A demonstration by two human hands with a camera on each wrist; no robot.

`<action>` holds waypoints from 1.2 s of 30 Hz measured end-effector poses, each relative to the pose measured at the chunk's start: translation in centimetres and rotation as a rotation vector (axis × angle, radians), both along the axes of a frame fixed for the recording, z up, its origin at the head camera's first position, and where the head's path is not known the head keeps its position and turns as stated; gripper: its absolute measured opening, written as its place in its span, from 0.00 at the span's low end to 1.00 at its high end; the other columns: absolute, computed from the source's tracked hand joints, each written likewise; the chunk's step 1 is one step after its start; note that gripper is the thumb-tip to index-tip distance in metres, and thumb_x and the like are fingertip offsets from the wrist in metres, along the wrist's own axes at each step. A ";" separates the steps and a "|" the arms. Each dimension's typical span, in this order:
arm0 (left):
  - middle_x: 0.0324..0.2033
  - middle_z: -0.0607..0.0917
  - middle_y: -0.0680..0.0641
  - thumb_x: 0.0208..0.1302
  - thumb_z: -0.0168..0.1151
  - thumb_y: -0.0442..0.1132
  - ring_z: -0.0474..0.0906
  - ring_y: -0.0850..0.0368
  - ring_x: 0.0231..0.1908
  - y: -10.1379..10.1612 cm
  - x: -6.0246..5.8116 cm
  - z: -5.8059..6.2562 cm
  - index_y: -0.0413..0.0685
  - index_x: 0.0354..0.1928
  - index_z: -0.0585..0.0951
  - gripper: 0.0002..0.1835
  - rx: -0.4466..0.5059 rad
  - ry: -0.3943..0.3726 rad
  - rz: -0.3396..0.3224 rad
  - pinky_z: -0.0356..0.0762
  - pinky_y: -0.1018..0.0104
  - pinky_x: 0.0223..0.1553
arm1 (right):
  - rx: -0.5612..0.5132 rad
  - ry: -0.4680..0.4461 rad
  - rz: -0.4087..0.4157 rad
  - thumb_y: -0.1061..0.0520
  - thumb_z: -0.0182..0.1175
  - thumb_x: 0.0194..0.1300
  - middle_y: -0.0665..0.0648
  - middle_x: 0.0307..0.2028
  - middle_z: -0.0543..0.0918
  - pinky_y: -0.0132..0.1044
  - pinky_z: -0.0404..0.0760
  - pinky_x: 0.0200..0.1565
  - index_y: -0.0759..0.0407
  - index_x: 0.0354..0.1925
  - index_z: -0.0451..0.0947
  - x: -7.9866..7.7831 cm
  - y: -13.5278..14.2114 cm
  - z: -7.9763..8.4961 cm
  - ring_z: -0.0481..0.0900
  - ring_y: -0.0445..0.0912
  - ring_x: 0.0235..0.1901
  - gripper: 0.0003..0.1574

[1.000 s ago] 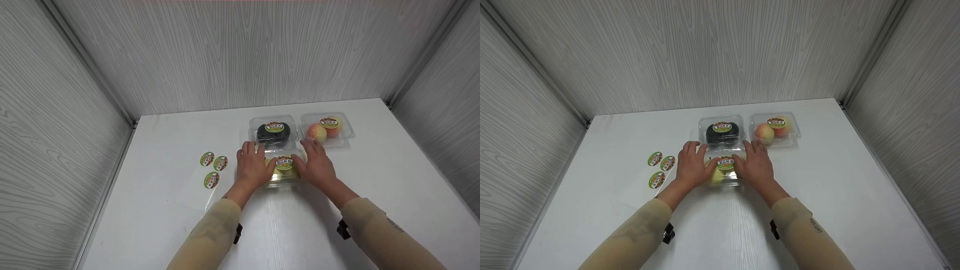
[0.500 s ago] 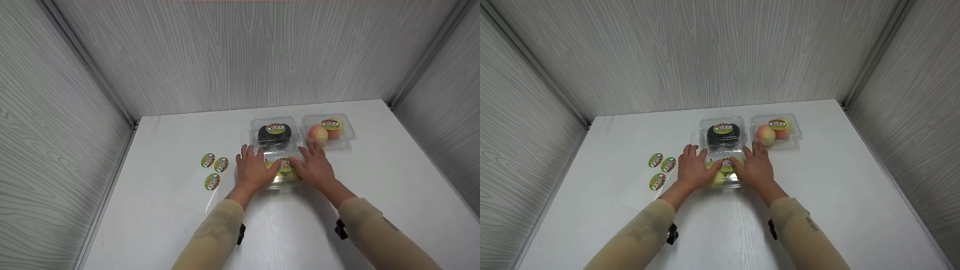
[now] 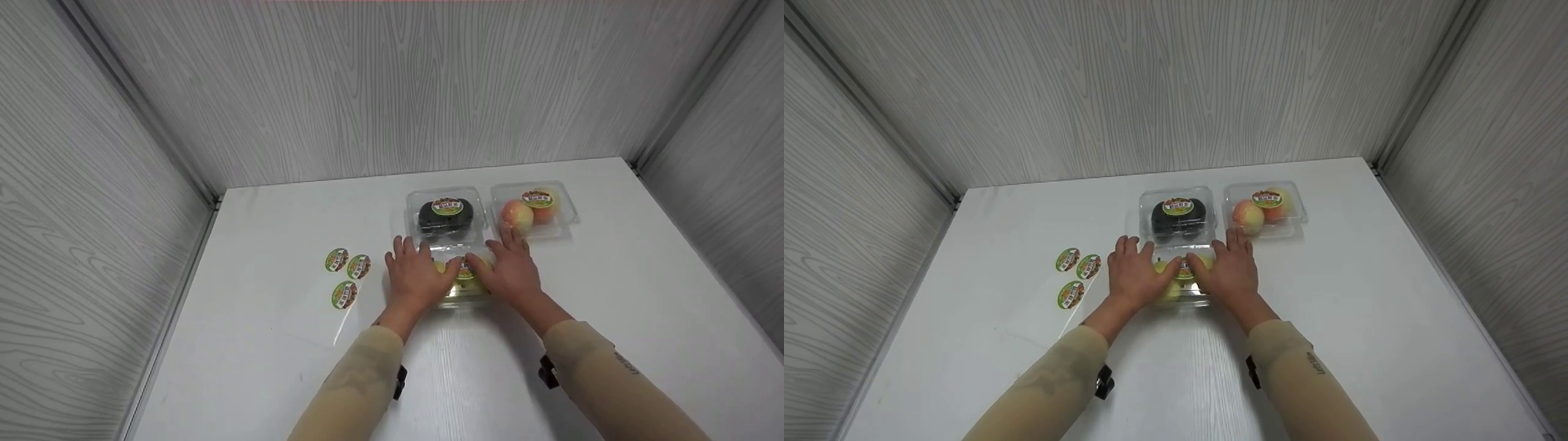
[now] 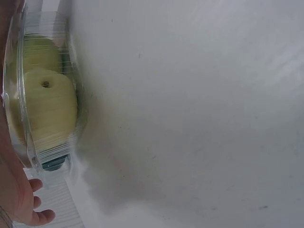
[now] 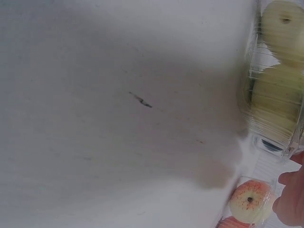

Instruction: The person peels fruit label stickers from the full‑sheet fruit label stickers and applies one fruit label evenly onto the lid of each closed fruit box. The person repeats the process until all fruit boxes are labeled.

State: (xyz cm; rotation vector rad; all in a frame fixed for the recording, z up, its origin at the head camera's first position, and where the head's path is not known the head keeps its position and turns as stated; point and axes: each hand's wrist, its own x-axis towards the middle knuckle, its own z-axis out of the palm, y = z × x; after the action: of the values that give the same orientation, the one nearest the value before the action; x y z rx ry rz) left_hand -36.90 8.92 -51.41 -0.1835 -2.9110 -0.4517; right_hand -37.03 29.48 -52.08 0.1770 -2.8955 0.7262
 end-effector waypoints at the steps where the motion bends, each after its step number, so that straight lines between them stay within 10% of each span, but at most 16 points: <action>1: 0.69 0.74 0.32 0.68 0.44 0.79 0.60 0.34 0.75 0.0 0.0 0.0 0.40 0.68 0.80 0.51 -0.001 0.000 0.001 0.62 0.34 0.70 | 0.001 0.004 0.002 0.30 0.54 0.76 0.71 0.81 0.54 0.62 0.50 0.78 0.71 0.67 0.76 0.0 0.0 0.0 0.45 0.64 0.82 0.49; 36: 0.68 0.75 0.35 0.68 0.46 0.78 0.62 0.37 0.75 0.2 -0.1 -0.4 0.42 0.70 0.79 0.49 -0.015 0.002 0.024 0.62 0.36 0.70 | 0.033 0.039 -0.018 0.30 0.60 0.71 0.73 0.79 0.58 0.63 0.47 0.78 0.71 0.67 0.76 0.0 -0.3 -0.3 0.50 0.66 0.81 0.50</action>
State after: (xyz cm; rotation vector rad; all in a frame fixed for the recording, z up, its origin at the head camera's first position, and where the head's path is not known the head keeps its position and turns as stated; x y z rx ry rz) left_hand -36.96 9.12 -51.81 -0.1503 -2.9125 -0.4256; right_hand -36.99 29.18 -52.41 0.1667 -2.8694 0.6651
